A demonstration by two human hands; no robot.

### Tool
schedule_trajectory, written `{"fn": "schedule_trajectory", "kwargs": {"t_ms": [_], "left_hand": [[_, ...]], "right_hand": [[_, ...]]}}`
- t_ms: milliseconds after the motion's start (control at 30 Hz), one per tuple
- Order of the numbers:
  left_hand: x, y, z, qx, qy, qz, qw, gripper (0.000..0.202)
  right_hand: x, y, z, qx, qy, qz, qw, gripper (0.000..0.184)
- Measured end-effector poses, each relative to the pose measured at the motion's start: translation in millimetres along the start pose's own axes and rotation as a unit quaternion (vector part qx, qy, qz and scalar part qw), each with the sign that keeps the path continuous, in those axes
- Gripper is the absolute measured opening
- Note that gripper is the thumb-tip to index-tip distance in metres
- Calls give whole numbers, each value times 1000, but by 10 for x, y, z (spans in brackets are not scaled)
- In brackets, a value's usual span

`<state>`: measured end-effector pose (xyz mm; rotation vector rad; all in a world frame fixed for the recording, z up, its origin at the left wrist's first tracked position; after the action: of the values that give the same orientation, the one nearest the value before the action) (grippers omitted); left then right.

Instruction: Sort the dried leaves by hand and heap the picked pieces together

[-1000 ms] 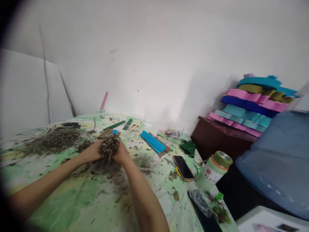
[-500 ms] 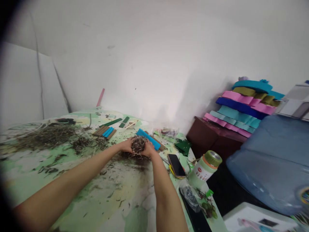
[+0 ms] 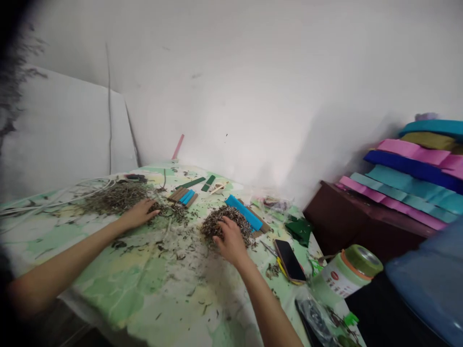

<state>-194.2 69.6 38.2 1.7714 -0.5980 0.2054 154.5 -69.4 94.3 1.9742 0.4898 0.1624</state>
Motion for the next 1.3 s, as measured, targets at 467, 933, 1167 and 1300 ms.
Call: {"fn": "schedule_trajectory", "kwargs": {"t_ms": [467, 933, 1167, 1300], "left_hand": [[-70, -390, -158, -26, 6, -19, 999, 47], [631, -564, 146, -73, -87, 98, 989, 40], [1522, -753, 314, -77, -146, 149, 975, 42], [1859, -754, 239, -83, -176, 159, 968, 48]], "right_hand": [[-841, -1443, -1524, -84, -157, -20, 984, 58], [-1041, -1445, -1152, -68, -118, -53, 989, 21], [-532, -787, -650, -28, -148, -26, 988, 27], [-249, -381, -347, 17, -196, 17, 980, 35]]}}
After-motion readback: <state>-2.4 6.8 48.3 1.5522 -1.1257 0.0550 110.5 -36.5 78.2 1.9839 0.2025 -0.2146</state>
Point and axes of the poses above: each hand's wrist, its own z-axis away from the middle knuckle, its own y-axis out of the back of the hand, x = y × z, the point moved 4 cm from there along -z, towards the middle knuckle, and after that the axes turned 9 degrees about z, right-handed, at the moved point
